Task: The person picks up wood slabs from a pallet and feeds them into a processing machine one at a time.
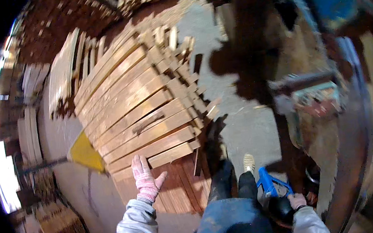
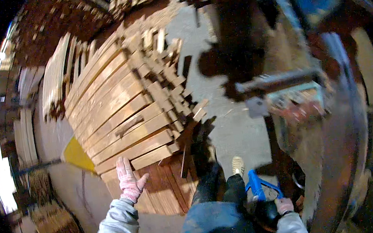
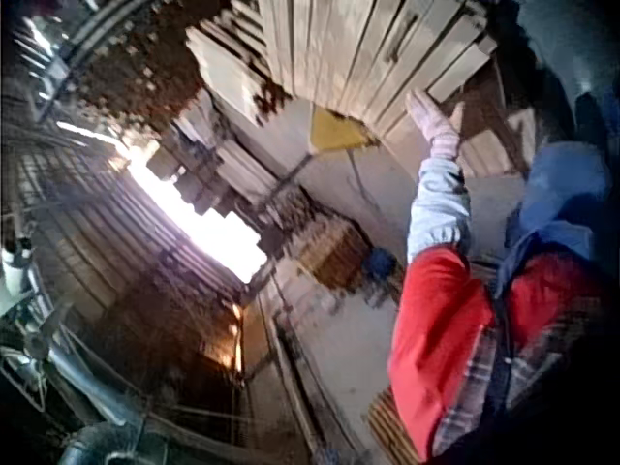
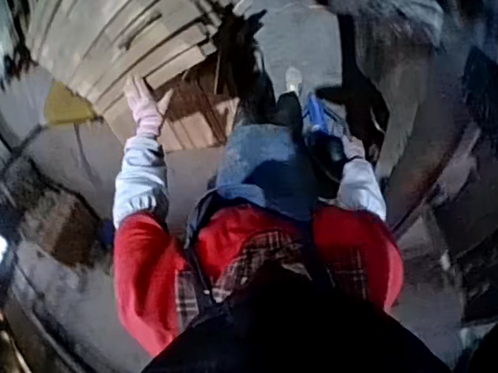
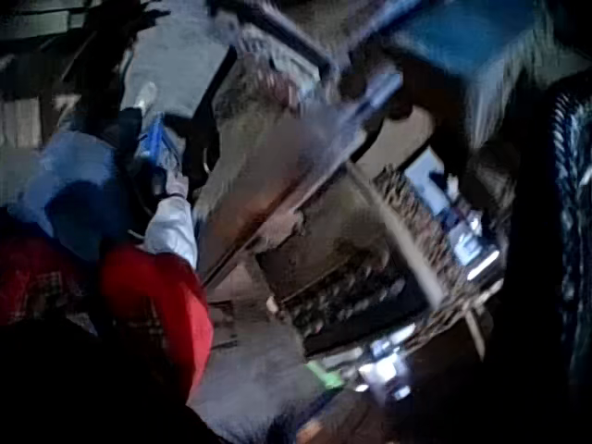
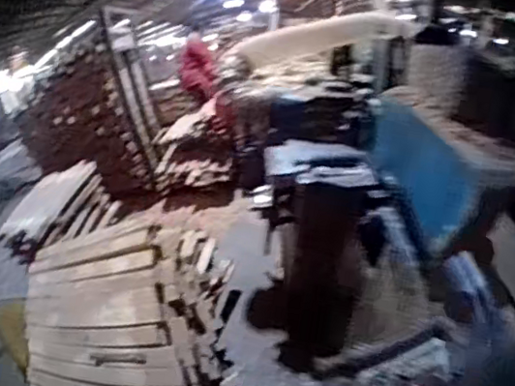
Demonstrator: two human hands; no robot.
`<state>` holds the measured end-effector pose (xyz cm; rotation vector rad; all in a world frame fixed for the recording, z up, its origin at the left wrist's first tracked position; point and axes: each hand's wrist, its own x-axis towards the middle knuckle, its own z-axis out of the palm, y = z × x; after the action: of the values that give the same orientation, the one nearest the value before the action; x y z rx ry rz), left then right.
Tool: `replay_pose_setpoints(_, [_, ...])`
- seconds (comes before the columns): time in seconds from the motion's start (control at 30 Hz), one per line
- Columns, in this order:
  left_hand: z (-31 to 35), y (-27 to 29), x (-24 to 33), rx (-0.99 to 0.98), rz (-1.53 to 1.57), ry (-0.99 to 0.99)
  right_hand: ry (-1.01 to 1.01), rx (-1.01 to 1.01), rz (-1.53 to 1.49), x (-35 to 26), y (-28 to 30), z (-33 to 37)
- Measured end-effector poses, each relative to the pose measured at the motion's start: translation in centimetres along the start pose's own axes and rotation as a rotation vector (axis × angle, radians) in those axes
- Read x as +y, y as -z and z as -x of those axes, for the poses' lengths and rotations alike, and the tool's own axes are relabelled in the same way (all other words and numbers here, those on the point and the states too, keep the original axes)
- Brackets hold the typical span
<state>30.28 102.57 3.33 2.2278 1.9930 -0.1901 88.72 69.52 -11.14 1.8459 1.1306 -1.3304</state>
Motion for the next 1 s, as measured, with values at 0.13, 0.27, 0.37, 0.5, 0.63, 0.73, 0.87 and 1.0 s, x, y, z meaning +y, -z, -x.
replay_pose_setpoints(0.13, [-0.3,0.8,-2.0,0.038,0.283,0.133,0.012,-0.049,0.171,2.6,-3.5,-5.8])
replay_pose_setpoints(0.27, [-3.8,0.4,-1.9,0.277,0.211,0.149,-0.318,-0.072,0.164,-2.0,-4.1,-9.1])
replay_pose_setpoints(0.37, [-8.6,0.5,1.6,0.209,0.368,0.093,-0.059,-0.172,0.119,-9.5,-0.5,-6.7])
replay_pose_setpoints(0.5, [-13.7,6.6,10.7,0.015,0.568,-0.238,0.059,-0.120,-0.001,-18.3,3.2,-7.6])
replay_pose_setpoints(0.63, [-12.0,6.7,12.9,0.103,0.674,-0.442,0.030,-0.017,0.002,-22.9,9.8,-10.2])
replay_pose_setpoints(0.73, [-9.7,6.3,10.3,0.183,0.502,-0.313,-0.108,0.112,-0.050,-22.9,13.8,-10.7])
replay_pose_setpoints(0.87, [-4.3,3.7,5.2,0.093,0.250,-0.078,-0.214,0.285,-0.091,-19.7,19.1,-10.9])
replay_pose_setpoints(1.0, [-1.3,1.9,4.0,-0.118,0.072,0.081,-0.065,0.323,-0.037,-19.0,22.1,-11.8])
